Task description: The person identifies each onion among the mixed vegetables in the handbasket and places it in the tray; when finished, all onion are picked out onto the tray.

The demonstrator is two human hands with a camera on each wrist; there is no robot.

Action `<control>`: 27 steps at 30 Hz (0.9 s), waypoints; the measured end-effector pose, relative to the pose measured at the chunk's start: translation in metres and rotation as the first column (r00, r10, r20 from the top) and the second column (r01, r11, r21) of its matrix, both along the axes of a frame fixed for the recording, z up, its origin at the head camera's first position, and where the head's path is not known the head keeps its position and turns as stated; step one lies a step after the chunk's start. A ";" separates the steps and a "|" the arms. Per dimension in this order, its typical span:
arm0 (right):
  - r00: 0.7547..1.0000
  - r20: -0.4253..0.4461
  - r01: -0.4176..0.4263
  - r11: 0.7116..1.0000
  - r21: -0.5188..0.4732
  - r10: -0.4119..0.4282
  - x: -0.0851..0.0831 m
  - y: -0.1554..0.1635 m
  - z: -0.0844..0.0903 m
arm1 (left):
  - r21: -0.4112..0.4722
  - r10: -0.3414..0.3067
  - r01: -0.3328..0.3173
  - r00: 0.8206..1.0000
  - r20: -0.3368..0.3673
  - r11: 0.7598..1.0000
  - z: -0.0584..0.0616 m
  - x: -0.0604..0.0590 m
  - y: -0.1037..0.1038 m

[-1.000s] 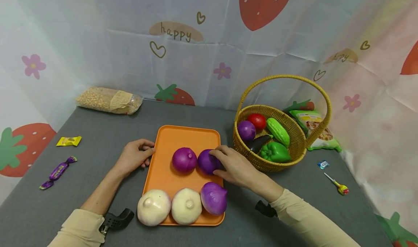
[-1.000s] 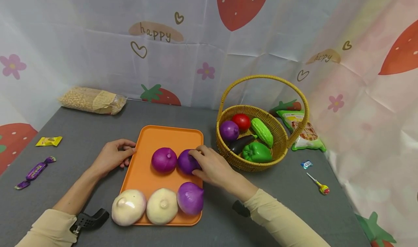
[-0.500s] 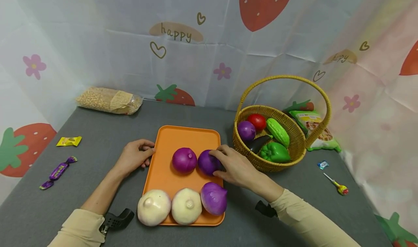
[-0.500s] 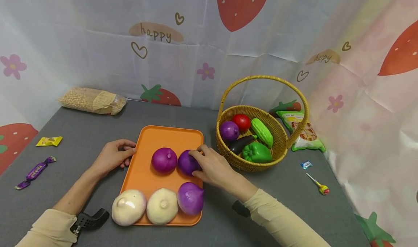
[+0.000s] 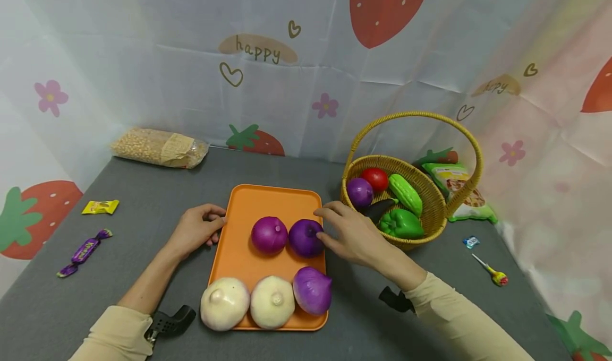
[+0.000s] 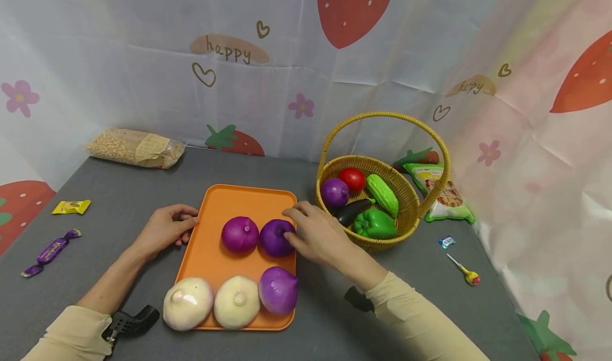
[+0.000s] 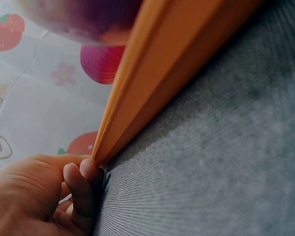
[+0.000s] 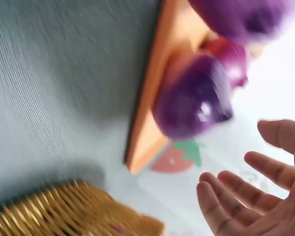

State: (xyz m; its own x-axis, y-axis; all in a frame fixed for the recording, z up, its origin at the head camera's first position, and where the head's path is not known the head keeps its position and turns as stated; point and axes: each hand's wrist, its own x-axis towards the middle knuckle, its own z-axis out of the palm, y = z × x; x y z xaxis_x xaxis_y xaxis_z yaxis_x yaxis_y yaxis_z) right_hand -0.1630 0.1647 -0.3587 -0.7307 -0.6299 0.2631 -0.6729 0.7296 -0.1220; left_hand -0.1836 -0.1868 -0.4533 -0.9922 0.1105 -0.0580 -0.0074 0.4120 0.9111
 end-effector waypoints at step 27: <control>0.924 0.310 0.110 0.931 0.349 -0.225 -0.108 0.060 0.045 | -0.003 0.000 0.000 1.000 0.006 1.000 0.001 0.000 0.000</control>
State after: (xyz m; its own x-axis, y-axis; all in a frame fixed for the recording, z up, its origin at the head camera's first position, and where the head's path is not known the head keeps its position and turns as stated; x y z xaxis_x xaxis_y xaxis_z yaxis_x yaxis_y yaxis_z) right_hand -0.2710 0.2246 -0.3135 -0.8408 -0.4975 -0.2134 -0.4966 0.8658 -0.0616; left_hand -0.1831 -0.1871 -0.4520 -0.9919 0.1100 -0.0639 -0.0127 0.4145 0.9100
